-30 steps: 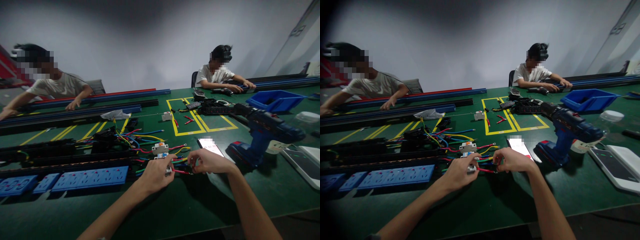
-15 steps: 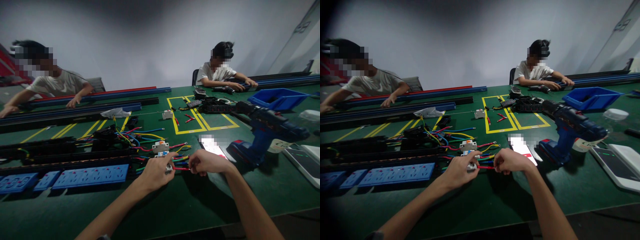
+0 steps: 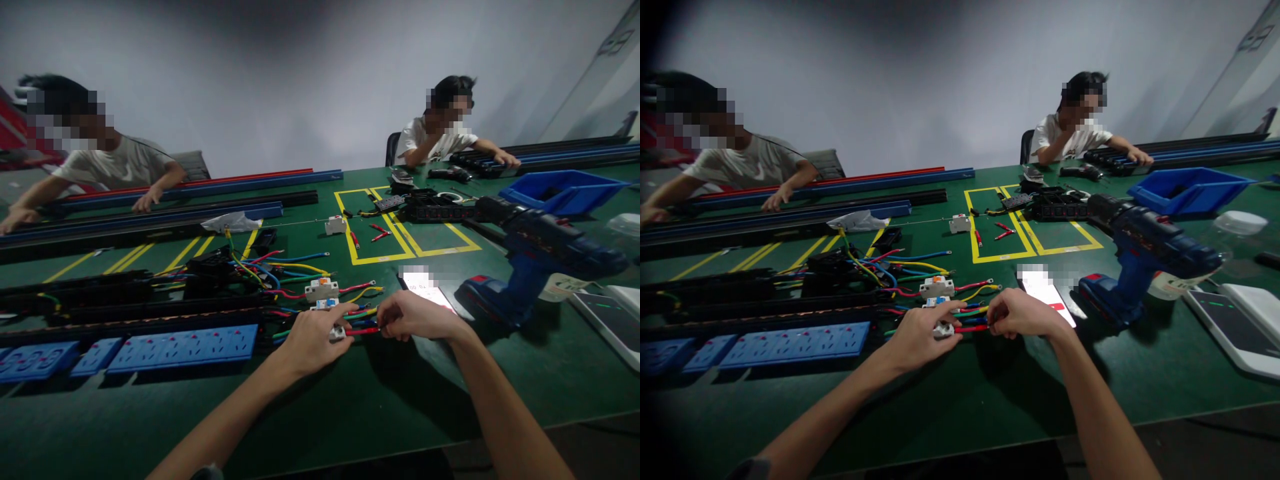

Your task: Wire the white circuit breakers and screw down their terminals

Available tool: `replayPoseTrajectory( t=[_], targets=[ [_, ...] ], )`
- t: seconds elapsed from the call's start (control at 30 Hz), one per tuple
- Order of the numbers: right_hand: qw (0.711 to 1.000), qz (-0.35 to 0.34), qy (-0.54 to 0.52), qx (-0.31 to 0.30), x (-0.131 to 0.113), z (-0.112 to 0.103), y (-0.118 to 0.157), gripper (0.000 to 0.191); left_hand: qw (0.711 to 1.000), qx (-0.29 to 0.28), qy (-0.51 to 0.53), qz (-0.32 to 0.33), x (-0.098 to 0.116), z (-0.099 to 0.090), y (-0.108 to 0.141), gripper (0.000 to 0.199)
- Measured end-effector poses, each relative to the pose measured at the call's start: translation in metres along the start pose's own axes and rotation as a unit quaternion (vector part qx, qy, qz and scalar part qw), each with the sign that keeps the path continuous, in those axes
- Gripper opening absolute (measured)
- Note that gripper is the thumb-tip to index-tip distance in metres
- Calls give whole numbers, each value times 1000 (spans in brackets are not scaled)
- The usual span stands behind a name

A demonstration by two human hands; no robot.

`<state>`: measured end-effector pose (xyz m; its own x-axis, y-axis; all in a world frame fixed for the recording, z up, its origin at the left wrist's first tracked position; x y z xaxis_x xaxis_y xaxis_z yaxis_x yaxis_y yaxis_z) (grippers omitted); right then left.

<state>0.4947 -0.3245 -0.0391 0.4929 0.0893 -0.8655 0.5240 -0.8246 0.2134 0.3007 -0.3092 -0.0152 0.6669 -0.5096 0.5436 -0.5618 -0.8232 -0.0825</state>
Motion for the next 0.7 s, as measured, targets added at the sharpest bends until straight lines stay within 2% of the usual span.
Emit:
replayPoseTrajectory(
  t=[0.2,0.37,0.7],
  targets=[
    [999,20,36,-26,2,7,-2,16,999,0,-6,34,2,2,0,57],
    [998,0,55,-43,-3,7,-1,16,999,-4,-14,33,0,2,-1,54],
    [997,-24,75,-3,-6,-3,-1,21,999,5,-22,39,1,2,1,50]
  ],
)
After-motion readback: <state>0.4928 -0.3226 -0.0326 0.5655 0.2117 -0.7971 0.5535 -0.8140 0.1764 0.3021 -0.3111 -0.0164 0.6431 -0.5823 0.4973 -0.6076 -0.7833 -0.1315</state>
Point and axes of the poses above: each hand's wrist, its own y-axis away from the middle knuckle, its own z-axis out of the palm, x = y × z, the point moved 6 cm from there along -y, towards the middle knuckle, and after that the axes turned 14 degrees about -z, right-handed, at the moved point
